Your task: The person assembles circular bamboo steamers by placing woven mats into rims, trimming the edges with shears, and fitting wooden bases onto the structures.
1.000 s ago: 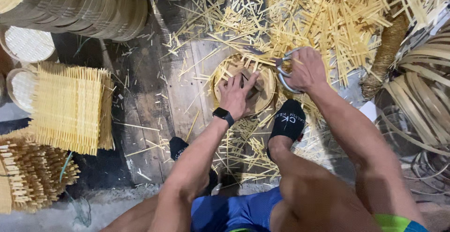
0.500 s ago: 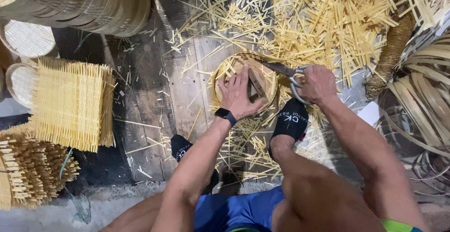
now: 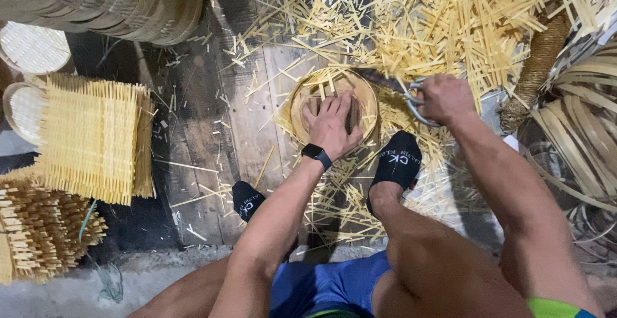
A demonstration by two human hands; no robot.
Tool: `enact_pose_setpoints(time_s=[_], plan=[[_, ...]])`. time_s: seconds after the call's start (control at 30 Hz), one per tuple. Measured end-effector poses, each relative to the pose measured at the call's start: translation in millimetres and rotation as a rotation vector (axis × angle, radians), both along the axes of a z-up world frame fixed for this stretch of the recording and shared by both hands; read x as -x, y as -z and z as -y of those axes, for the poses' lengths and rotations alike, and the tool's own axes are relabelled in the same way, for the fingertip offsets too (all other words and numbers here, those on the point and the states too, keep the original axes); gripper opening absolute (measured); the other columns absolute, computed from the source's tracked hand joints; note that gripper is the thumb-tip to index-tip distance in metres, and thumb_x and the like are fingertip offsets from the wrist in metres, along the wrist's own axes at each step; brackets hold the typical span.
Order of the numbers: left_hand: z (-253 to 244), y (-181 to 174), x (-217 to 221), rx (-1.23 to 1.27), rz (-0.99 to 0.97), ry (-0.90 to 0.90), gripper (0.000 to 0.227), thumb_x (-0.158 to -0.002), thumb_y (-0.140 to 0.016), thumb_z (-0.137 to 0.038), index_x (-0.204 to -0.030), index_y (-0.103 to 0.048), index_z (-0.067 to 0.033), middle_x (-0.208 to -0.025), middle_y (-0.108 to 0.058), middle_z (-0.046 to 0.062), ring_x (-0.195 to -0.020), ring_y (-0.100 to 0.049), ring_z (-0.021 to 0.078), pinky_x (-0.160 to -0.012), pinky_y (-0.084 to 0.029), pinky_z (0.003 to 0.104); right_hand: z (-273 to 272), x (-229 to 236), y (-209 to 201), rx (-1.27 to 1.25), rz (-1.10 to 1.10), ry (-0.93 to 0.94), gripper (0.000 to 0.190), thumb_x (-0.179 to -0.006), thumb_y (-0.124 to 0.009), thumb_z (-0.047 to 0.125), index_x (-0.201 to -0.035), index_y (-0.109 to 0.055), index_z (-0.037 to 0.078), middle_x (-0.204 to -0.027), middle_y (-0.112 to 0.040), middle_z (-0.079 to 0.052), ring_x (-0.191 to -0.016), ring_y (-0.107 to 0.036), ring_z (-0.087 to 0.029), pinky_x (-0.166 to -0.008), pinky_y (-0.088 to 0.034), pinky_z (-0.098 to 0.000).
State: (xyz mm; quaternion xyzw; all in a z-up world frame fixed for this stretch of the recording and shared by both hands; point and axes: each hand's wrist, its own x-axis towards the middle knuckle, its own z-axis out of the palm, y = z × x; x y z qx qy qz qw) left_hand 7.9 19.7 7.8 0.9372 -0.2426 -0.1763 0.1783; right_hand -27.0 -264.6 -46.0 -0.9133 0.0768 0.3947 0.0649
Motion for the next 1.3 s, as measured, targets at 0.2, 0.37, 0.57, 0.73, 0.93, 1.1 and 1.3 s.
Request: enact_pose_setpoints(time_s=[0.2, 0.37, 0.57, 0.73, 0.93, 1.1, 1.3], plan=[[-6.8, -10.5, -1.8, 0.021, -0.058, 0.159, 0.092, -0.068, -0.074, -0.034, -0.152, -0.041, -0.0127, -0.133, -0.061, 0.011, -0.13, -0.052, 0.0303, -0.112, -0.018, 0.071, -17.7, -16.2, -5.1, 0.112, 0.209, -0.191, 0.066, -0.094, -0.049, 0.066, -0.111, -0.061, 0.004, -0.093, -0.054, -0.011, -0.087, -0.052, -0.022, -0.083, -0.048, -0.0367], [-6.8, -7.4, -0.2, 0.104, 0.006, 0.151, 0.09, -0.069, -0.076, -0.033, -0.149, -0.043, -0.0118, -0.132, -0.061, 0.011, -0.129, -0.053, 0.029, -0.11, -0.02, 0.071, -0.4, 15.8, -12.5, 0.006, 0.27, -0.033, 0.067, -0.093, -0.052, 0.067, -0.115, -0.061, 0.004, -0.096, -0.054, -0.013, -0.088, -0.053, -0.025, -0.085, -0.047, -0.0404], [-6.9, -1.7, 3.4, 0.04, 0.028, 0.17, 0.086, -0.078, -0.077, -0.035, -0.153, -0.043, -0.0118, -0.129, -0.062, 0.009, -0.127, -0.053, 0.0284, -0.108, -0.023, 0.071, -25.4, 28.1, -19.0, 0.071, 0.294, -0.09, 0.066, -0.091, -0.056, 0.067, -0.1, -0.063, 0.002, -0.088, -0.054, -0.012, -0.083, -0.052, -0.023, -0.08, -0.048, -0.0377], [-9.7, 0.1, -2.4, 0.065, 0.001, 0.324, 0.084, -0.064, -0.086, -0.034, -0.139, -0.053, -0.0121, -0.129, -0.062, 0.009, -0.125, -0.05, 0.0341, -0.107, -0.024, 0.07, -24.5, 9.3, 17.0, -0.059, 0.192, 0.032, 0.043, -0.108, -0.046, 0.041, -0.106, -0.066, 0.004, -0.083, -0.061, -0.013, -0.071, -0.06, -0.026, -0.065, -0.058, -0.0452], [-15.7, 7.1, -14.3, 0.077, -0.079, 0.421, 0.082, -0.062, -0.085, -0.03, -0.139, -0.058, -0.0203, -0.115, -0.065, 0.004, -0.124, -0.051, 0.0312, -0.11, -0.019, 0.071, -12.3, 6.3, 12.1, 0.054, 0.255, -0.08, 0.066, -0.095, -0.055, 0.064, -0.102, -0.067, -0.001, -0.088, -0.059, -0.018, -0.081, -0.059, -0.027, -0.062, -0.058, -0.0421], [-30.1, 19.1, -20.1, 0.04, -0.029, 0.503, 0.084, -0.065, -0.086, -0.03, -0.143, -0.056, -0.0238, -0.13, -0.063, 0.001, -0.128, -0.05, 0.0291, -0.117, -0.018, 0.068, -25.4, -6.3, 20.4, 0.058, 0.344, -0.179, 0.047, -0.094, -0.053, 0.048, -0.105, -0.066, 0.004, -0.089, -0.062, -0.014, -0.084, -0.062, -0.026, -0.073, -0.059, -0.0416], [-15.9, 7.9, 12.1, 0.134, 0.174, 0.043, 0.114, -0.061, -0.089, -0.052, -0.151, -0.033, -0.0098, -0.155, -0.032, 0.028, -0.139, -0.033, 0.0481, -0.113, -0.022, 0.069, -1.6, 7.4, 12.2, -0.012, 0.313, -0.105, 0.041, -0.096, -0.058, 0.043, -0.11, -0.066, 0.005, -0.094, -0.06, -0.017, -0.085, -0.06, -0.027, -0.072, -0.056, -0.0442]])
